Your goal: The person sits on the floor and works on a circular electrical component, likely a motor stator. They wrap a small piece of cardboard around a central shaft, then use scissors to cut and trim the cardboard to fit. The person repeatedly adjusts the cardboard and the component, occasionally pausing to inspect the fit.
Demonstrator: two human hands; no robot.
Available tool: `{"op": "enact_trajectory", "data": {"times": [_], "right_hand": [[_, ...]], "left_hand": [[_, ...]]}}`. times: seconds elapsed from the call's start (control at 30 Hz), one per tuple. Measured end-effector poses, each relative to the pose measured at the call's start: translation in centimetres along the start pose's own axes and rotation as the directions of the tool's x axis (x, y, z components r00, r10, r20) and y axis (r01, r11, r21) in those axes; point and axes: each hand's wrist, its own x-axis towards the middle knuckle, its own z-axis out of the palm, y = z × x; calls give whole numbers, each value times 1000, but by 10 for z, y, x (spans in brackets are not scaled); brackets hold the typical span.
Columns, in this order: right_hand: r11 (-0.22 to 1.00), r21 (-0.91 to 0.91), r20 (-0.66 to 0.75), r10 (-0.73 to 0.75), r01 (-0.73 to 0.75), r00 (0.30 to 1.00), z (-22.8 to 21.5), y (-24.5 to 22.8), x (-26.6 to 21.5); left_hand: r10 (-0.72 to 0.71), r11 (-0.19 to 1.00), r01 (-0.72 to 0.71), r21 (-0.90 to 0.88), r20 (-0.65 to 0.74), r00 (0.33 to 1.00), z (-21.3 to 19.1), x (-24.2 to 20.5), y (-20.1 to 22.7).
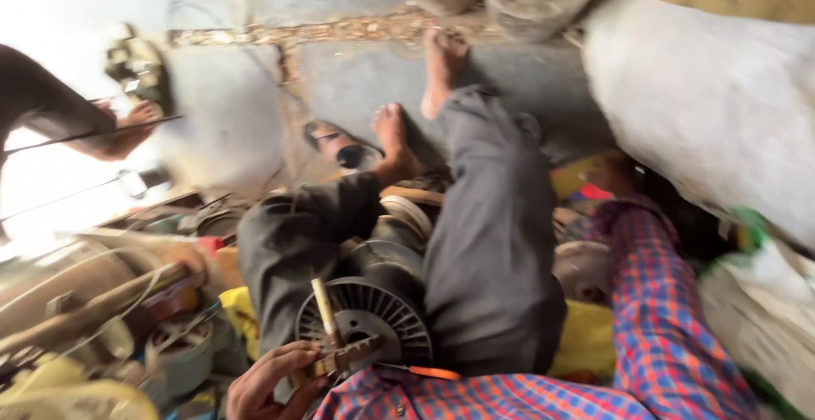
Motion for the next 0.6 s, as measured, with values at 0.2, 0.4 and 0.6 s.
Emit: {"op": "enact_trajectory", "data": {"times": [0.2, 0.4, 0.6], "right_hand": [[885, 195, 429, 310, -422, 849, 11, -35, 31], [849, -144, 334, 526, -509, 782, 110, -47, 0], [890, 15, 210, 442, -455, 872, -36, -186, 78]], "left_hand": [[-110, 994, 110, -7, 19, 994, 1, 8, 19], [-100, 995, 100, 25, 37, 994, 1, 13, 15], [-60, 998, 59, -34, -27, 998, 8, 15, 6]]}}
